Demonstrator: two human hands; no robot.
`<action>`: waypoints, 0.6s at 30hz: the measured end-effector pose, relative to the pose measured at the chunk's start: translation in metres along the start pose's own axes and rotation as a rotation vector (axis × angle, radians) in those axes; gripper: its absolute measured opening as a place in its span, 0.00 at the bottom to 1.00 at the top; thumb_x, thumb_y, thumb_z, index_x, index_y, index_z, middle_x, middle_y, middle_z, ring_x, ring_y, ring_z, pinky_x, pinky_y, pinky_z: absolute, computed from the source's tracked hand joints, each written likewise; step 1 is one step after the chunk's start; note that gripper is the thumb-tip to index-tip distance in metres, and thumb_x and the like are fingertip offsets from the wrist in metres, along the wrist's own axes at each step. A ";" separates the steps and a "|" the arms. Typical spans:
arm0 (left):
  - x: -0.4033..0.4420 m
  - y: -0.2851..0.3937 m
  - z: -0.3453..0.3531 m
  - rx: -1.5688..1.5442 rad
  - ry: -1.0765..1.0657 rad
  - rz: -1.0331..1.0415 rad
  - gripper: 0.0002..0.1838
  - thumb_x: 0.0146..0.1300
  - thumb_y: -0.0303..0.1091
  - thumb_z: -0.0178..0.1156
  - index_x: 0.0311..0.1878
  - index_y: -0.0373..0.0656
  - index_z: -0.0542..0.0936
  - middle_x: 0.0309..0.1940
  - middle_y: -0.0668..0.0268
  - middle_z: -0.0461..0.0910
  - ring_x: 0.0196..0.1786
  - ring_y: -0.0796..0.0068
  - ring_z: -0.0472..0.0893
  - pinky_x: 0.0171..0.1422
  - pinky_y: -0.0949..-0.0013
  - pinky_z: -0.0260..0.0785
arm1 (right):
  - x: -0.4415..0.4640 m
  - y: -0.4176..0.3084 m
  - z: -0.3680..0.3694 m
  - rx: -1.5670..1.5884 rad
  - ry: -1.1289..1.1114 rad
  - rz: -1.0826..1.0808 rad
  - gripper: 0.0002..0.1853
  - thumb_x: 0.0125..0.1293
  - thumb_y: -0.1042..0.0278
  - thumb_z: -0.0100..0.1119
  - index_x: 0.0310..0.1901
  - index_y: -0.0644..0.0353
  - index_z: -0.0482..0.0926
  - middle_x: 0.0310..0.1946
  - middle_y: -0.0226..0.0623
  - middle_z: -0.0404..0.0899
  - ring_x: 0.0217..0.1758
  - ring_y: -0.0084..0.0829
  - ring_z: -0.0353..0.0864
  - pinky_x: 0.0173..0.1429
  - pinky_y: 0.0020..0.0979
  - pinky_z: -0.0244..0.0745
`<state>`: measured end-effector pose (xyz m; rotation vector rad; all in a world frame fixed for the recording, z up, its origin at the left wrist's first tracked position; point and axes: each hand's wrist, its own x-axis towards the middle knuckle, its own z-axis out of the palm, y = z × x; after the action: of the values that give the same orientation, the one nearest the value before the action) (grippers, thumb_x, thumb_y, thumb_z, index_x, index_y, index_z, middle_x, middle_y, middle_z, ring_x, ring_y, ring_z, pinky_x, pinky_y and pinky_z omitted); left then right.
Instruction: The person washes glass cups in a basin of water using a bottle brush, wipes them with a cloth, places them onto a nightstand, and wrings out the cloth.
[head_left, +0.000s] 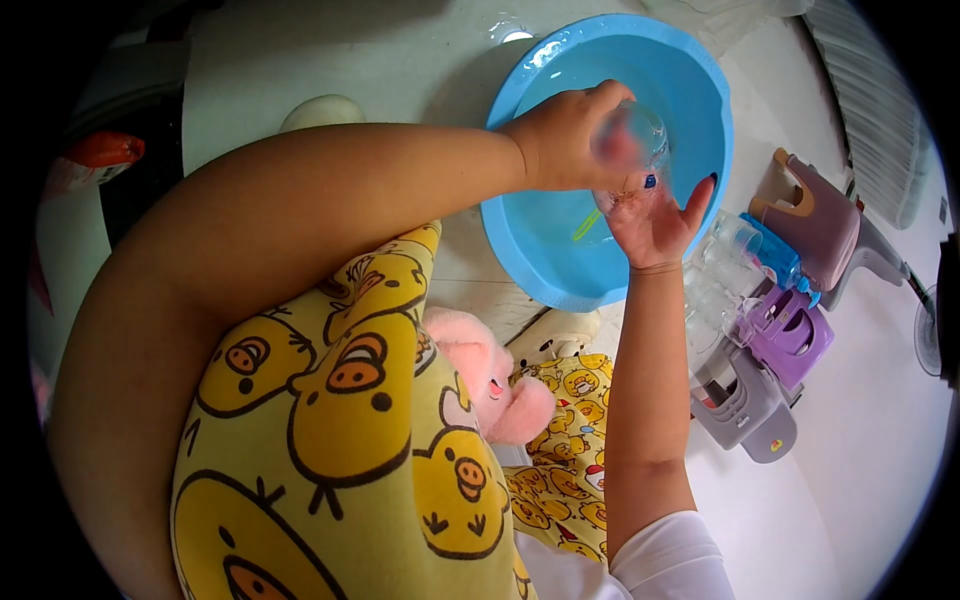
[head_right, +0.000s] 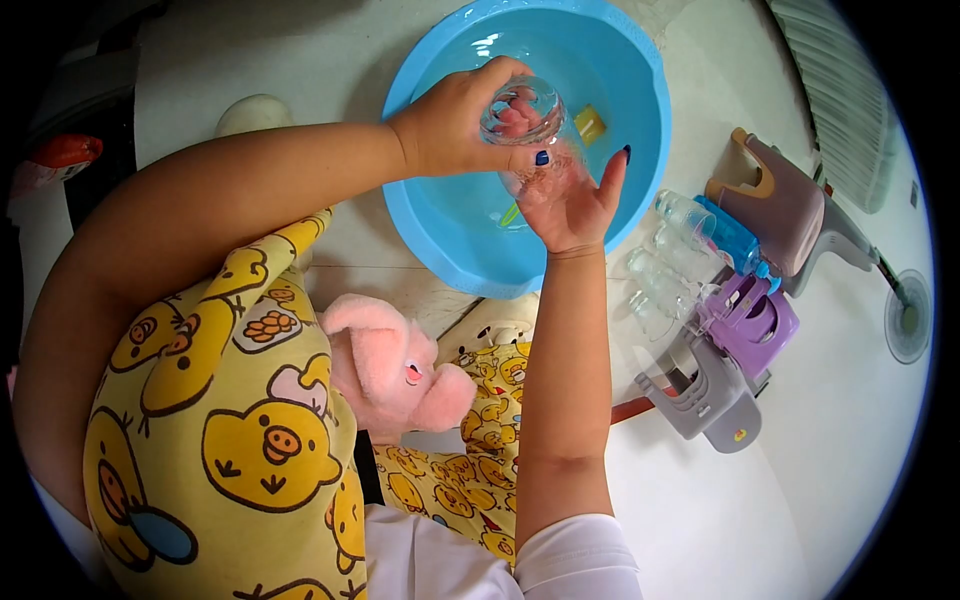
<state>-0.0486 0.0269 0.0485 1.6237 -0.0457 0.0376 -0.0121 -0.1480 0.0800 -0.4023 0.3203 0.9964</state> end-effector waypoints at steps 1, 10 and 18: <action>0.000 0.000 0.000 0.000 0.000 0.003 0.38 0.42 0.47 0.69 0.51 0.35 0.63 0.41 0.53 0.75 0.44 0.61 0.77 0.50 0.66 0.69 | 0.000 0.000 0.000 0.000 0.000 0.000 0.50 0.50 0.30 0.48 0.64 0.64 0.49 0.63 0.45 0.55 0.65 0.39 0.57 0.64 0.42 0.55; 0.000 -0.001 -0.001 0.000 -0.002 0.005 0.38 0.42 0.47 0.69 0.52 0.35 0.63 0.42 0.53 0.74 0.43 0.62 0.76 0.49 0.66 0.69 | 0.000 0.004 0.004 0.012 0.021 -0.019 0.51 0.49 0.29 0.48 0.64 0.64 0.50 0.63 0.45 0.56 0.64 0.40 0.58 0.63 0.40 0.56; 0.000 -0.002 0.002 -0.011 0.008 0.021 0.38 0.42 0.46 0.68 0.52 0.35 0.63 0.42 0.52 0.74 0.45 0.60 0.76 0.51 0.65 0.68 | 0.002 0.003 0.001 -0.124 0.159 -0.072 0.45 0.55 0.34 0.46 0.64 0.63 0.51 0.63 0.45 0.57 0.63 0.39 0.59 0.61 0.38 0.57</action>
<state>-0.0481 0.0253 0.0463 1.6118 -0.0565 0.0597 -0.0133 -0.1443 0.0795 -0.6039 0.3851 0.9183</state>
